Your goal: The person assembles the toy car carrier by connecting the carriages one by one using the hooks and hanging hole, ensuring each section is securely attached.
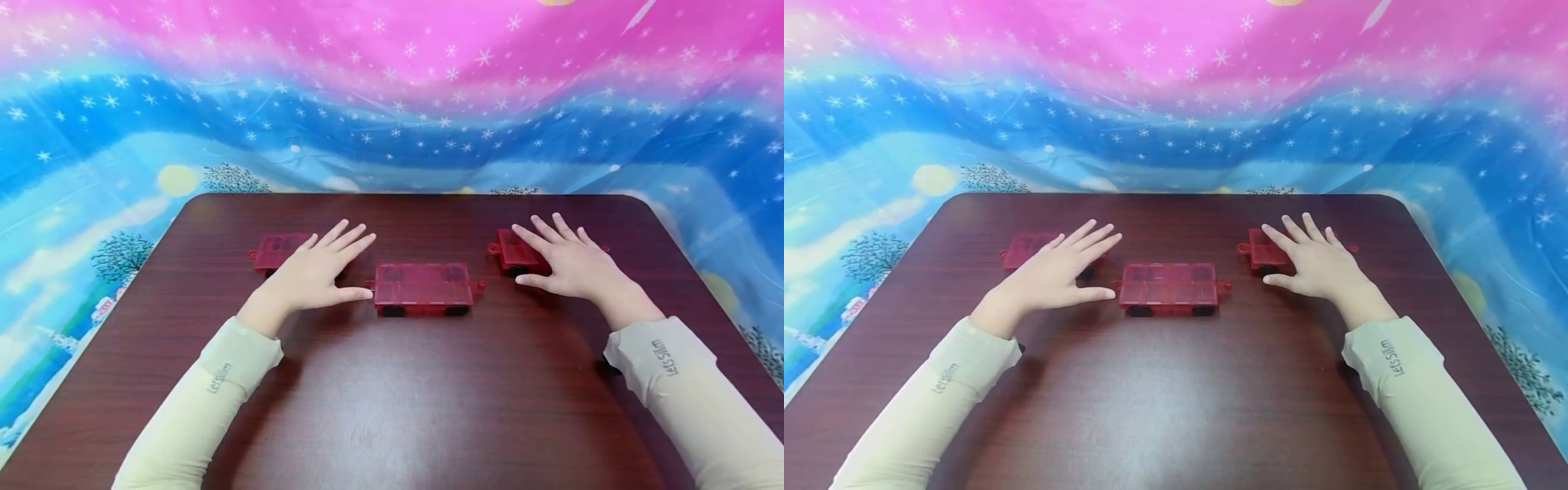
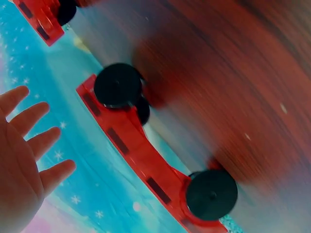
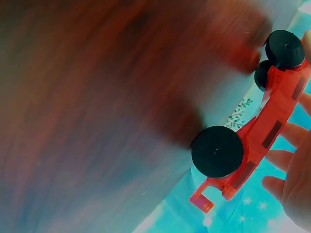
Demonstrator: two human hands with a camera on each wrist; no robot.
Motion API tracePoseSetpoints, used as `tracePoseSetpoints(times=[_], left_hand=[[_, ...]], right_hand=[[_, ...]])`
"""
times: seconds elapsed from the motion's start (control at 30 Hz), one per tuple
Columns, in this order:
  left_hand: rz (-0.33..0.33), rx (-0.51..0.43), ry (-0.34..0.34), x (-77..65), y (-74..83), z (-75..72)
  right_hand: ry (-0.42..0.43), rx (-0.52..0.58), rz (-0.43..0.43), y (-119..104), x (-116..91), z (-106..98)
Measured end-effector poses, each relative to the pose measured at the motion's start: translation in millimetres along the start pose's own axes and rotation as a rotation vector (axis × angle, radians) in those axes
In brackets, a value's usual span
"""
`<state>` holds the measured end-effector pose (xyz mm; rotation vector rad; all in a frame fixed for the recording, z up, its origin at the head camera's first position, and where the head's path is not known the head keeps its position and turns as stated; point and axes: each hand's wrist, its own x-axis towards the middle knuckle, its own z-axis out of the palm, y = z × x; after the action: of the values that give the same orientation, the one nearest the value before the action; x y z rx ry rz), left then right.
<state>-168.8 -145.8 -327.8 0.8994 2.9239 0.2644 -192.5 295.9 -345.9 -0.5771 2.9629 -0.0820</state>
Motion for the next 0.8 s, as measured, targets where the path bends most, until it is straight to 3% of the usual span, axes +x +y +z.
tracePoseSetpoints(times=[0.27, 0.57, 0.8], left_hand=[[0.069, -0.052, -0.051, 9.3, 8.6, 6.6], [0.107, -0.131, -0.117, 17.6, 16.3, 11.6], [0.160, -0.127, -0.159, 26.3, 21.5, 13.4]], right_hand=[[-0.013, 0.003, -0.006, -1, 4, 4], [-0.020, 0.081, -0.015, -2, 7, 1], [-0.001, 0.090, -0.026, -1, 11, 1]])
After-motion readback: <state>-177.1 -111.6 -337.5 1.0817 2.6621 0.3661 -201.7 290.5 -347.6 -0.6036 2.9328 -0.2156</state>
